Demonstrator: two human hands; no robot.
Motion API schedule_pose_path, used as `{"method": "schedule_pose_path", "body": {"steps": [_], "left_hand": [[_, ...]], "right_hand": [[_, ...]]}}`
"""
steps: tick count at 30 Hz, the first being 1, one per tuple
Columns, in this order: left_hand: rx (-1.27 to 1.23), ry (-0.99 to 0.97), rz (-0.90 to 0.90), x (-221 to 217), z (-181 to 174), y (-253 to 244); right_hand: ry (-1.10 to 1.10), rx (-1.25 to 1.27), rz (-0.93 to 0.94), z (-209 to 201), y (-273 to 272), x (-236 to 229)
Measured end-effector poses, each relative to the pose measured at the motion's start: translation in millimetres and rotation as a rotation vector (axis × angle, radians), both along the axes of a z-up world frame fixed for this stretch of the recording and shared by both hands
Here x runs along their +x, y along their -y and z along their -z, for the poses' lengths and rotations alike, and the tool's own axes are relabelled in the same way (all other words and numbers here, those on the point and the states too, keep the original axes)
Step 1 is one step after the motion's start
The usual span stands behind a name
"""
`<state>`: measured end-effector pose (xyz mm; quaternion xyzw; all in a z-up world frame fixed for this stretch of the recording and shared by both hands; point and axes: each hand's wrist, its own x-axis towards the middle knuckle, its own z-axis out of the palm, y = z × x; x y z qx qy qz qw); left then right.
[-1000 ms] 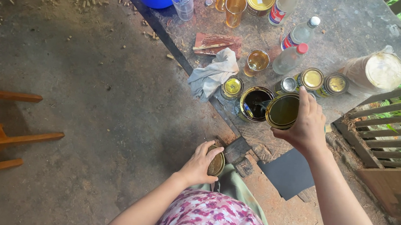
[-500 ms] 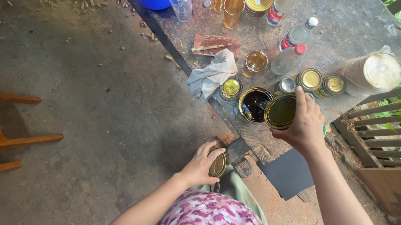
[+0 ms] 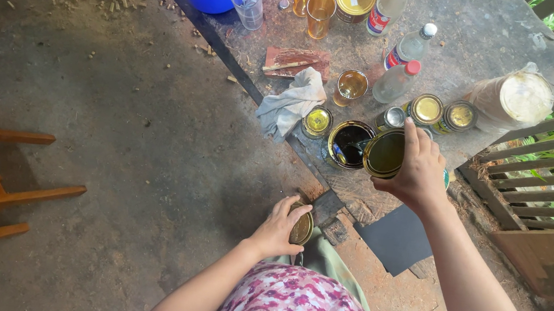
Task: The person opens a can of dark varnish and pours a liquid from a plastic bottle into it. They then use a brush to apply the varnish to a wooden door panel, covering the surface with smooth strokes.
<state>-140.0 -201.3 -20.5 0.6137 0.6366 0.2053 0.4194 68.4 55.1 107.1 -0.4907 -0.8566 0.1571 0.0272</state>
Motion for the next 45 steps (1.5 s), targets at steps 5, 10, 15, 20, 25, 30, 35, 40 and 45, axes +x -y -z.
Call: {"method": "schedule_pose_path", "body": {"steps": [5, 10, 15, 20, 25, 30, 35, 40, 45], "left_hand": [[0.009, 0.004, -0.002, 1, 2, 0], [0.005, -0.003, 0.004, 3, -2, -1], [-0.066, -0.012, 0.019, 5, -8, -5], [-0.062, 0.011, 0.018, 7, -10, -5], [0.002, 0.104, -0.014, 14, -14, -10], [0.06, 0.164, -0.02, 26, -22, -26], [0.125, 0.177, 0.003, 38, -27, -43], [0.178, 0.159, 0.044, 49, -30, -60], [0.289, -0.02, 0.131, 63, -41, -85]], "right_hand": [[-0.002, 0.005, -0.004, 2, -1, 1], [-0.001, 0.004, -0.01, 3, -2, 1], [0.016, 0.004, -0.016, 0, -2, -1], [0.009, -0.009, -0.001, -2, -1, -1], [-0.118, 0.008, 0.023, 16, 0, 15], [-0.395, 0.037, 0.062, 48, 6, 40], [-0.686, -0.059, 0.114, 114, 22, 69], [-0.995, -0.14, 0.122, 157, 46, 70], [-1.046, -0.069, 0.166, 176, 64, 67]]}}
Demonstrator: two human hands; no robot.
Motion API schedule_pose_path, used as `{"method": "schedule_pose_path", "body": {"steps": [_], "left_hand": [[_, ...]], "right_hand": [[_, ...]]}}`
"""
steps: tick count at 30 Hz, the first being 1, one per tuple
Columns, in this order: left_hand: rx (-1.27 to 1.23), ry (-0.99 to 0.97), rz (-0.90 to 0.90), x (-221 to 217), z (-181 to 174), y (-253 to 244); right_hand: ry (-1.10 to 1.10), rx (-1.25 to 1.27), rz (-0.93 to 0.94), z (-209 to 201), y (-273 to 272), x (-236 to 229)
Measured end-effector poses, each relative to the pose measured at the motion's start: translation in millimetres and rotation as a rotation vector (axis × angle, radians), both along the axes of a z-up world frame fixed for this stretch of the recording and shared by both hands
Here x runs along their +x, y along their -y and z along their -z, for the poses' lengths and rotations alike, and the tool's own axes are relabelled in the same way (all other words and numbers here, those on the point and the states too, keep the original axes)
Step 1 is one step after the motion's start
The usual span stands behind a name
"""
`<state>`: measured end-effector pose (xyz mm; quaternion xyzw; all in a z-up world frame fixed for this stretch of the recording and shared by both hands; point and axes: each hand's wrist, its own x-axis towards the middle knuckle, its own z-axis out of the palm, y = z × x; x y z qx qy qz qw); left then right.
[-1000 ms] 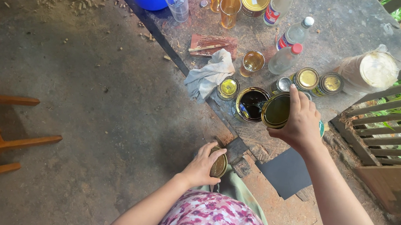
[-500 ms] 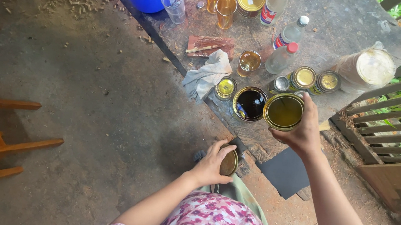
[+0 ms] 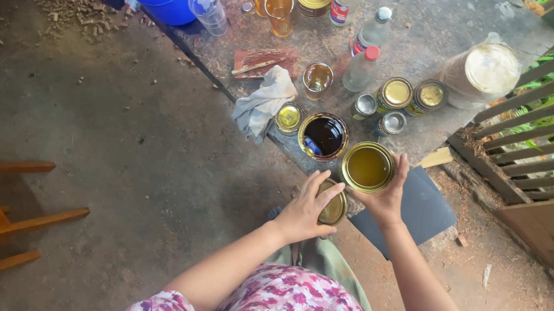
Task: The person opens a can of dark varnish and pours a liquid from a plastic bottle into it. They then use a brush to apply the varnish to a wooden door panel, covering the surface with smooth strokes.
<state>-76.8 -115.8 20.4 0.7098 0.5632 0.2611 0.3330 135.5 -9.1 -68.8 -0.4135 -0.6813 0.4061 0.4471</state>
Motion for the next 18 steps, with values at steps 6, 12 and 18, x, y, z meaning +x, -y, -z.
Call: {"method": "schedule_pose_path", "body": {"steps": [6, 12, 18], "left_hand": [[0.168, -0.111, 0.093, 27, -10, -48], [0.179, -0.355, 0.083, 60, 15, -97], [0.115, -0.518, 0.153, 72, 10, -112]], "right_hand": [[0.084, -0.092, -0.074, 9, 1, 30], [0.246, -0.187, -0.176, -18, -1, 48], [0.133, -0.282, -0.084, -8, 2, 66]]}}
